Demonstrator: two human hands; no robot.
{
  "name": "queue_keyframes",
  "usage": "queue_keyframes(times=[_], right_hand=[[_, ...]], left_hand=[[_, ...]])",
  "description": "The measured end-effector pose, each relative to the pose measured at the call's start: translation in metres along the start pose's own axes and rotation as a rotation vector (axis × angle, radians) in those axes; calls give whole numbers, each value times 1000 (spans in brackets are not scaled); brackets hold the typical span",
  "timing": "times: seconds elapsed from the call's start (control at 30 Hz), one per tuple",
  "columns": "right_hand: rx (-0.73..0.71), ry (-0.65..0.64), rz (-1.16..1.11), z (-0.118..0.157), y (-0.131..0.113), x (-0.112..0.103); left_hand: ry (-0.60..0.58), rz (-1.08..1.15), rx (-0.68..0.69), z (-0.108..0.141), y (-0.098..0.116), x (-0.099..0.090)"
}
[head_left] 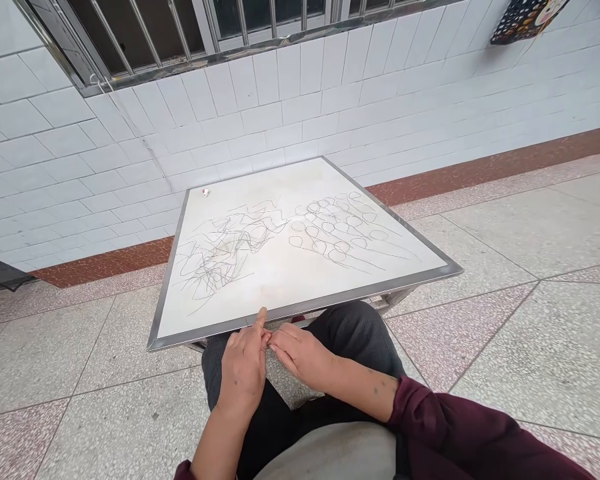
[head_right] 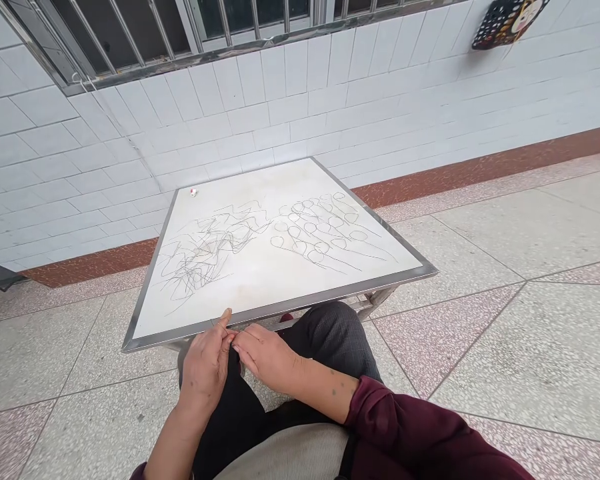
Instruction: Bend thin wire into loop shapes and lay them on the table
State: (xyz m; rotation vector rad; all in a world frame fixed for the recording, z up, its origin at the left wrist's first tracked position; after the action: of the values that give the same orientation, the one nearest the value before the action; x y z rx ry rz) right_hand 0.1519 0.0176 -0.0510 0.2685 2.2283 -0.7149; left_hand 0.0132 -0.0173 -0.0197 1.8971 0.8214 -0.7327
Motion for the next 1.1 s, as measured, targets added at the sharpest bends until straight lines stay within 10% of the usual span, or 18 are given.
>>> queue_keyframes(times=[1.1], right_hand=[[-138,-178,317,3,23,-20]], left_hand=[[-573,-261,58,-21,-6,-19]])
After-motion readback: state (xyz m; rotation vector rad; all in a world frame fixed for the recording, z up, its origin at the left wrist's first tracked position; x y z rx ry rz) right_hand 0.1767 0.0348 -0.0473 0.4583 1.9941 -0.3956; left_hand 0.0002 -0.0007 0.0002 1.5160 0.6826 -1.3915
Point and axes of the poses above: each hand's wrist, its own z-axis away from the middle knuckle, its own x-axis out of the palm, y = z × x, the point moved 2 cm from there along -z, towards the middle knuckle, and after that the axes turned 8 degrees about z, right-handed, at the moved point
